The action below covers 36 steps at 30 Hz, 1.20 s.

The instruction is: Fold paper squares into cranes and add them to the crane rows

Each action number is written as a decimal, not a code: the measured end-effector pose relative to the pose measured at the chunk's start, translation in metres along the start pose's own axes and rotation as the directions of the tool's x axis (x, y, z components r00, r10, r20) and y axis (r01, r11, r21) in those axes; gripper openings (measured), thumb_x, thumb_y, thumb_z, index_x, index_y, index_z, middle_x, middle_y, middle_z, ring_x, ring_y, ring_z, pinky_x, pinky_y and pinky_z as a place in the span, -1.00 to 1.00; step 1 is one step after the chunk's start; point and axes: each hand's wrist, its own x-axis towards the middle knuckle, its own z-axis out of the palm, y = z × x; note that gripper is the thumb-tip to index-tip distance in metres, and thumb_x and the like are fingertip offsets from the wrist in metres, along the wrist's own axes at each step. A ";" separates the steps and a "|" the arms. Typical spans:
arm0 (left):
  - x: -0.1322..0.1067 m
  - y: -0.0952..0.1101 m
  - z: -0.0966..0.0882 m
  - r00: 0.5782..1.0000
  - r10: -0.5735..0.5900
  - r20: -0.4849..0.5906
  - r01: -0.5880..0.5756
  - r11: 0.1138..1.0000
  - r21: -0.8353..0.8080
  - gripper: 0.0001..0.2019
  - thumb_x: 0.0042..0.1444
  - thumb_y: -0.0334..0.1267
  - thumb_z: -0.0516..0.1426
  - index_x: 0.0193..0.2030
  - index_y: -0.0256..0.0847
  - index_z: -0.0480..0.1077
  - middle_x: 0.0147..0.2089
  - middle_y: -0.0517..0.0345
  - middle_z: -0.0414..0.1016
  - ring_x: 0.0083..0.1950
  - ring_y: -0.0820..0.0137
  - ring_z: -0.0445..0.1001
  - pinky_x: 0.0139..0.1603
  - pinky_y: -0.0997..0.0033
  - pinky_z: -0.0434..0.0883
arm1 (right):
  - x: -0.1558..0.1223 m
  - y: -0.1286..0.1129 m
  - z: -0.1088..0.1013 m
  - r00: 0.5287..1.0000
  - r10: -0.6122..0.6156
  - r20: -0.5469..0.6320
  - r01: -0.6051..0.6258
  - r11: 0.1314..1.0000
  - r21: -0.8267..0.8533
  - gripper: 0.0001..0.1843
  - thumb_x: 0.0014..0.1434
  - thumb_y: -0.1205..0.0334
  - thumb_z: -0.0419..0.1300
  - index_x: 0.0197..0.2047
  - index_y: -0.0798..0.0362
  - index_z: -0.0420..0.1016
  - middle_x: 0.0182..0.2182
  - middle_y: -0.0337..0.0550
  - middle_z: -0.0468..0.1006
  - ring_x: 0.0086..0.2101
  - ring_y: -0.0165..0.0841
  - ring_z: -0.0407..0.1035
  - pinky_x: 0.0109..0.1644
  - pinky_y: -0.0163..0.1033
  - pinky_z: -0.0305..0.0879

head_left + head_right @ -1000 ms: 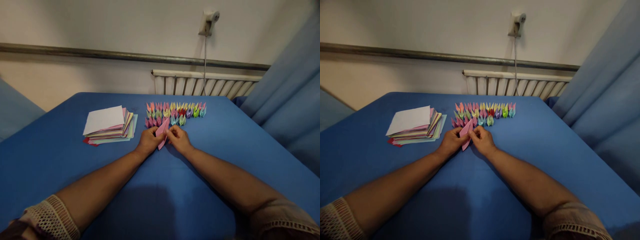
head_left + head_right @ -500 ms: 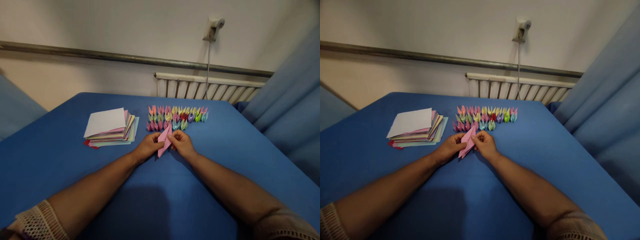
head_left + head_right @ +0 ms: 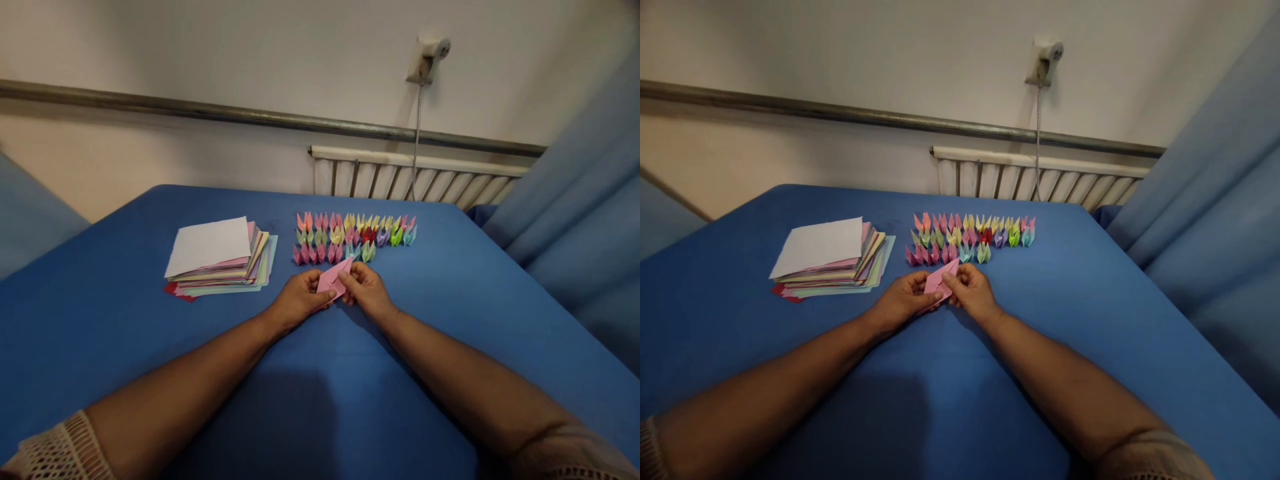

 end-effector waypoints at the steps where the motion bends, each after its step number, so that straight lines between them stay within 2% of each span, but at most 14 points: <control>1: -0.001 0.001 0.000 1.000 -0.004 0.010 0.004 1.000 0.016 -0.71 -0.20 -0.22 0.33 -0.35 -0.26 0.38 -0.47 0.29 0.42 -0.50 0.54 0.33 -0.48 0.55 0.26 | 0.000 -0.001 0.000 1.000 -0.004 -0.004 0.004 1.000 -0.004 -0.56 -0.07 -0.16 0.30 -0.38 0.04 0.35 -0.66 -0.38 0.38 -0.69 -0.51 0.20 -0.64 -0.38 0.08; 5: -0.004 0.006 0.001 1.000 -0.002 0.008 0.002 0.998 0.063 -0.71 -0.22 -0.19 0.32 -0.37 -0.27 0.40 -0.47 0.27 0.41 -0.49 0.52 0.32 -0.47 0.53 0.26 | 0.000 -0.002 -0.001 0.999 -0.007 -0.049 0.006 1.000 -0.011 -0.60 -0.11 -0.10 0.34 -0.51 0.07 0.38 -0.71 -0.38 0.31 -0.68 -0.54 0.13 -0.61 -0.37 0.02; 11: -0.007 0.011 0.002 0.993 0.055 -0.102 -0.043 0.992 0.122 -0.65 -0.14 -0.01 0.29 -0.42 -0.28 0.40 -0.50 0.29 0.36 -0.48 0.53 0.27 -0.48 0.55 0.17 | -0.001 0.000 0.000 0.997 -0.023 -0.071 0.023 1.000 -0.005 -0.58 -0.09 -0.12 0.33 -0.54 0.07 0.35 -0.74 -0.39 0.30 -0.70 -0.55 0.10 -0.61 -0.38 -0.02; 17: -0.004 0.008 -0.001 0.989 0.037 -0.143 -0.025 0.996 0.083 -0.66 -0.14 -0.04 0.30 -0.42 -0.29 0.39 -0.53 0.31 0.34 -0.52 0.55 0.23 -0.49 0.55 0.15 | -0.001 0.002 -0.002 0.998 -0.031 -0.058 0.033 0.999 0.031 -0.59 -0.01 -0.12 0.28 -0.50 0.08 0.38 -0.73 -0.38 0.33 -0.69 -0.54 0.12 -0.61 -0.39 -0.01; 24: -0.002 0.010 -0.004 0.988 0.043 -0.145 -0.028 0.994 0.105 -0.69 -0.15 -0.07 0.29 -0.44 -0.27 0.38 -0.54 0.31 0.34 -0.53 0.56 0.23 -0.49 0.55 0.15 | 0.004 0.001 -0.005 0.986 -0.040 -0.165 0.053 0.996 0.077 -0.57 0.01 -0.14 0.25 -0.53 0.09 0.39 -0.72 -0.36 0.34 -0.70 -0.55 0.13 -0.61 -0.40 0.04; 27: -0.002 0.010 -0.004 0.985 0.059 -0.163 -0.039 0.991 0.127 -0.70 -0.15 -0.08 0.29 -0.44 -0.28 0.38 -0.54 0.32 0.33 -0.52 0.56 0.22 -0.49 0.56 0.14 | 0.005 0.001 -0.008 0.978 -0.022 -0.206 0.052 0.989 0.140 -0.53 0.04 -0.20 0.21 -0.48 0.10 0.41 -0.71 -0.34 0.36 -0.69 -0.54 0.17 -0.62 -0.41 0.08; 30: -0.001 0.008 -0.005 0.986 0.068 -0.152 -0.042 0.985 0.170 -0.70 -0.15 -0.07 0.28 -0.46 -0.27 0.38 -0.54 0.31 0.32 -0.52 0.55 0.22 -0.49 0.55 0.14 | 0.004 -0.001 -0.009 0.980 0.040 -0.193 -0.003 0.982 0.190 -0.43 0.05 -0.29 0.13 -0.32 0.13 0.46 -0.66 -0.29 0.41 -0.67 -0.50 0.26 -0.64 -0.41 0.12; 32: -0.001 0.006 -0.006 0.992 0.066 -0.112 -0.041 0.976 0.214 -0.71 -0.15 -0.07 0.27 -0.45 -0.27 0.40 -0.52 0.30 0.35 -0.51 0.53 0.25 -0.48 0.54 0.16 | 0.002 -0.002 -0.009 0.990 0.044 -0.132 -0.028 0.992 0.121 -0.43 0.04 -0.28 0.15 -0.28 0.13 0.48 -0.66 -0.29 0.42 -0.68 -0.49 0.26 -0.66 -0.42 0.11; 36: -0.001 0.005 -0.008 0.995 0.092 -0.050 -0.072 0.948 0.310 -0.74 -0.14 -0.09 0.26 -0.40 -0.26 0.45 -0.45 0.25 0.42 -0.44 0.46 0.34 -0.41 0.49 0.26 | -0.002 -0.006 -0.006 0.999 0.025 -0.035 -0.029 0.994 -0.102 -0.58 -0.09 -0.14 0.31 -0.46 0.10 0.45 -0.76 -0.37 0.33 -0.74 -0.54 0.14 -0.68 -0.42 -0.01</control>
